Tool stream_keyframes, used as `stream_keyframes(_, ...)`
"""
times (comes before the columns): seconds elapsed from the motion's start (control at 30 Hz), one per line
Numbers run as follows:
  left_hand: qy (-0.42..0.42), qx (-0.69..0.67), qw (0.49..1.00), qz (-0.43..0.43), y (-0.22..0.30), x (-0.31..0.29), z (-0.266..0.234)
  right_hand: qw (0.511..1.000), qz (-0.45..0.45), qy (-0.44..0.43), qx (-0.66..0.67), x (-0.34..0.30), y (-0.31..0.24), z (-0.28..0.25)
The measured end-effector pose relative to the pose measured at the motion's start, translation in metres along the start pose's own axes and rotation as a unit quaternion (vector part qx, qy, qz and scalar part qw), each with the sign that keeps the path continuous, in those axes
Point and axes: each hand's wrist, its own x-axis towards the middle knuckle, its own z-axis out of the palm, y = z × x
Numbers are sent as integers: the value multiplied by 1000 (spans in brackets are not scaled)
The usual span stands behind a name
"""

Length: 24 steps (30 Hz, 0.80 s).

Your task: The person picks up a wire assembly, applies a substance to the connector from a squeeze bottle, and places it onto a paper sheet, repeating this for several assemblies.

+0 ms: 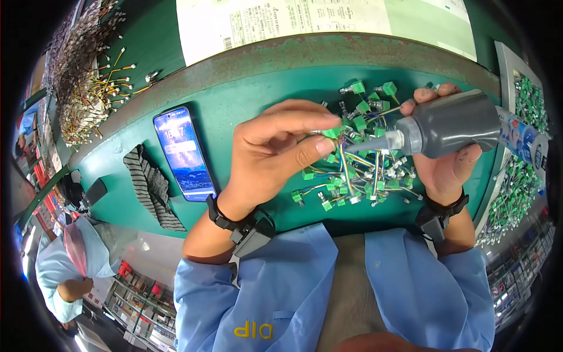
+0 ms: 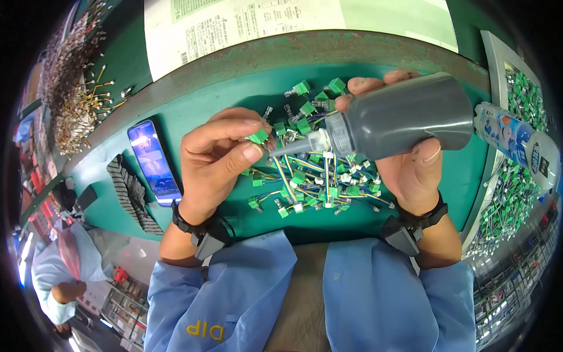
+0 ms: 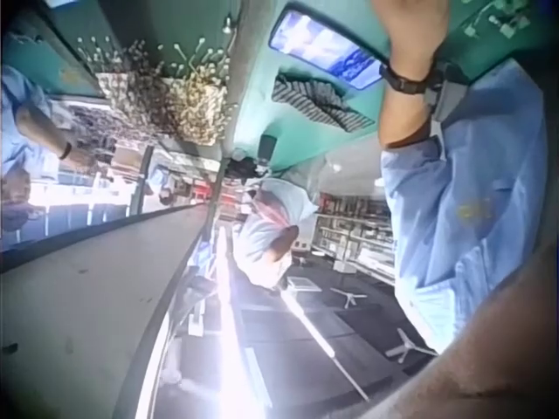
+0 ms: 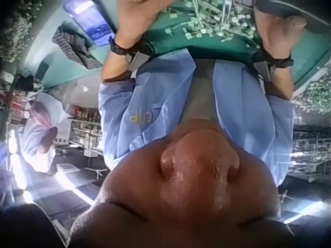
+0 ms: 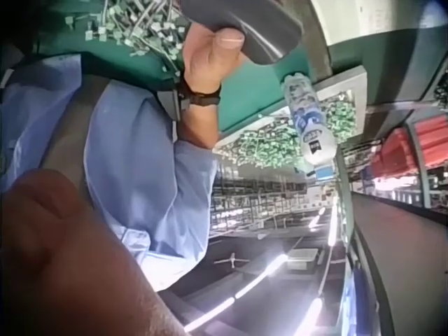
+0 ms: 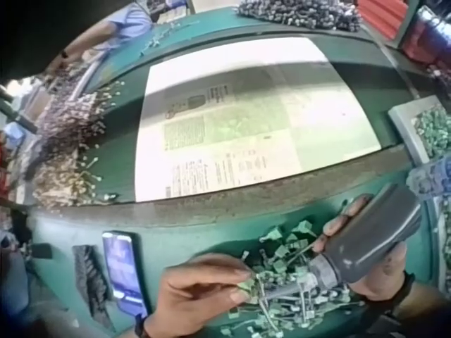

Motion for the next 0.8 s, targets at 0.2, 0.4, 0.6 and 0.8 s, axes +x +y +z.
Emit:
stream_keyframes(0.2,-19,44,999,14,2,0,-1,1000,7,-10,-11,-2,-1,-3)
stream_keyframes(0.4,20,-6,999,-29,6,1,2,999,6,4,-33,0,-2,-1)
stream_keyframes(0.6,4,-7,1000,-26,3,2,0,999,2,6,-44,-1,0,-3)
stream_keyframes(0.8,-5,24,999,29,-1,3,0,999,6,12,-53,-3,-1,-4)
